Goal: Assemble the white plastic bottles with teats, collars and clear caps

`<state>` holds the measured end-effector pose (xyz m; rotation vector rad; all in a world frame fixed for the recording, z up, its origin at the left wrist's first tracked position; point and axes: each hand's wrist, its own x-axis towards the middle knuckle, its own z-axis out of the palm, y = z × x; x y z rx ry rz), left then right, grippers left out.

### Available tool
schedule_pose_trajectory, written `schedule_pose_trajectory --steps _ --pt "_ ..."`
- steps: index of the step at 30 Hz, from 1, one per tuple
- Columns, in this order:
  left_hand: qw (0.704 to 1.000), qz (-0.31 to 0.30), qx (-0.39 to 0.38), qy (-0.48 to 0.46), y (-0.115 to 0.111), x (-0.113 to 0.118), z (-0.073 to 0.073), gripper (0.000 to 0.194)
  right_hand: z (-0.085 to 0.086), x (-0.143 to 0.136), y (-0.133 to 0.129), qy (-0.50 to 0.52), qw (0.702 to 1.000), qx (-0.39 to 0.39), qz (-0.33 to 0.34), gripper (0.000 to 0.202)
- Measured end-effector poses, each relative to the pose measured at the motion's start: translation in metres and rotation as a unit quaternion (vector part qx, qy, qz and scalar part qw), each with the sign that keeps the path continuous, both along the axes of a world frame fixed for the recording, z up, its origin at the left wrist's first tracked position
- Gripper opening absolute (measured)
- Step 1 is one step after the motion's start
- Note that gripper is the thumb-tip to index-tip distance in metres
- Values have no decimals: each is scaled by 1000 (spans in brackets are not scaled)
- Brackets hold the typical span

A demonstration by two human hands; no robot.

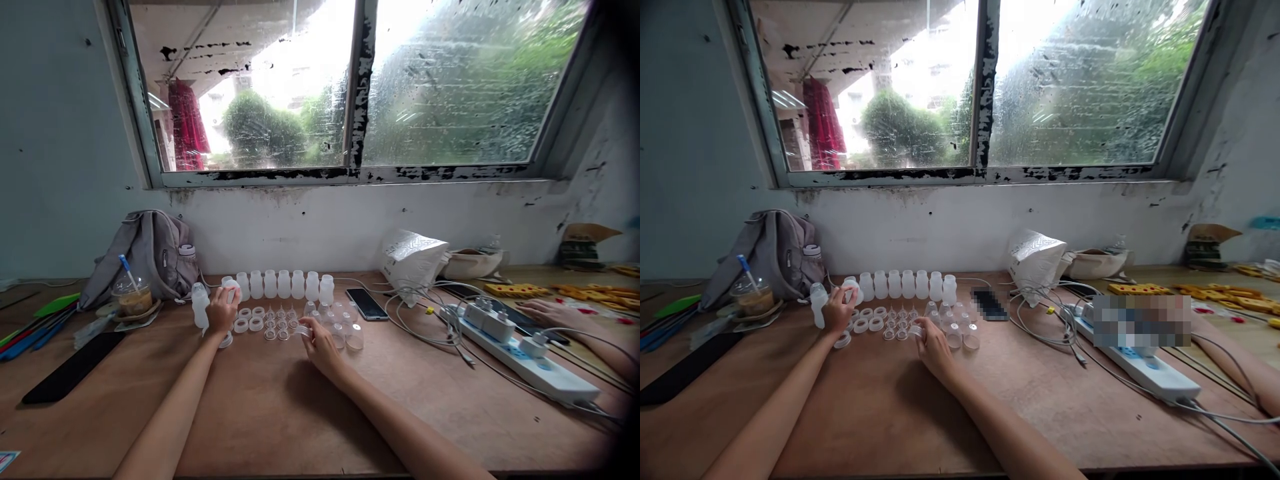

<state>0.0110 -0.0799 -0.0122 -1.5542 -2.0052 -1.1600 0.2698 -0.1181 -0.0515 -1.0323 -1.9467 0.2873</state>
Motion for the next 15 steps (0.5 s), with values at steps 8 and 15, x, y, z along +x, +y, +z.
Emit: schedule_pose_trajectory --steps 8,15 --pt "949 -248 197 -5 -43 57 7 15 7 -2 -5 130 986 -79 62 43" --pt "918 -392 59 -2 -62 79 -24 12 10 0 -3 165 982 -88 38 36"
